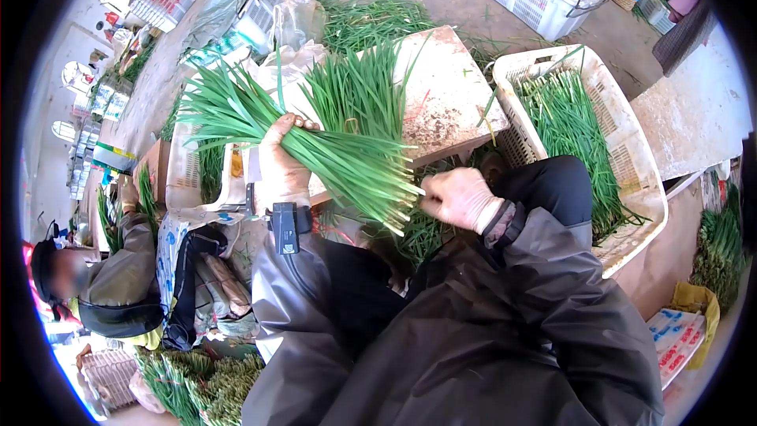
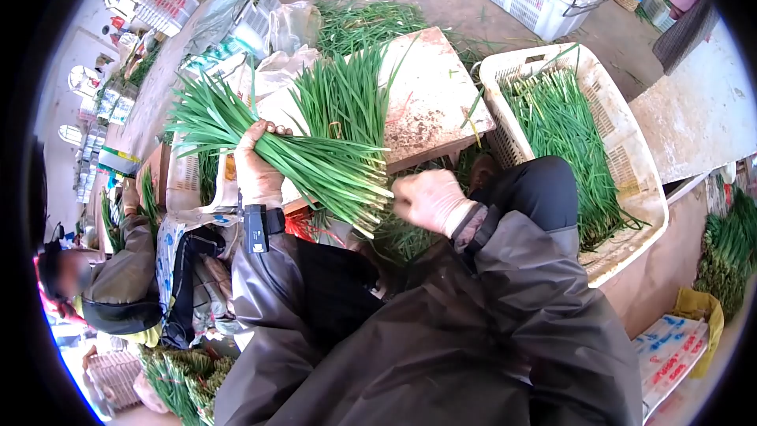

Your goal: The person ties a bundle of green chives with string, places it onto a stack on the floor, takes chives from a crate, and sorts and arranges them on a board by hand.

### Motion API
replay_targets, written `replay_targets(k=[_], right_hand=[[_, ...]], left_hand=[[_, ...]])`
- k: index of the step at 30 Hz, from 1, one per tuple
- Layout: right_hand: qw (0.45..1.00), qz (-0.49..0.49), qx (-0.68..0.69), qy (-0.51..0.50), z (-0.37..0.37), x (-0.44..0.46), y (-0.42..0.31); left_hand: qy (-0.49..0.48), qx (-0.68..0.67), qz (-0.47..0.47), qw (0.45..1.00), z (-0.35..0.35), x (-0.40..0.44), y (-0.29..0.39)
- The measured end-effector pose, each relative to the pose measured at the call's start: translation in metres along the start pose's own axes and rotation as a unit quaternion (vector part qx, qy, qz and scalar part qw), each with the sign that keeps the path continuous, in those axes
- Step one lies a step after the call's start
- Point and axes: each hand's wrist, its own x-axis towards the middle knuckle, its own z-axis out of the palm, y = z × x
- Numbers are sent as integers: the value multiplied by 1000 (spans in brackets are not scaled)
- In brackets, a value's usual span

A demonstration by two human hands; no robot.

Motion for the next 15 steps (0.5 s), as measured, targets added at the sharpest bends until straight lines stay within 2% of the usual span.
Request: replay_targets(k=[1,3,4,6,7,8,10,11,15], right_hand=[[992,13,0,128,4,2,6],[975,91,62,193,-3,4,16],[962,138,151,180,-9,6,16],[944,89,258,183,-16,10,9],[930,66,311,185,-17,11,6],[950,35,275,143,-18,12,4],[968,-8,215,128,-10,14,0],[973,-30,190,125,-6,15,-2],[986,-16,158,51,-5,22,-7]], left_hand=[[9,9,0,1000,1,0,0],[9,8,-5,1000,0,0,-3],[9,3,-9,1000,0,0,-6],[6,-7,-24,1000,1,-1,-15],[34,-12,-36,999,12,-9,-20],[49,-12,-49,998,22,-15,-27],[92,0,-80,993,31,-22,-46],[67,19,-70,995,28,-24,-55],[88,75,-97,989,45,-36,-79]])
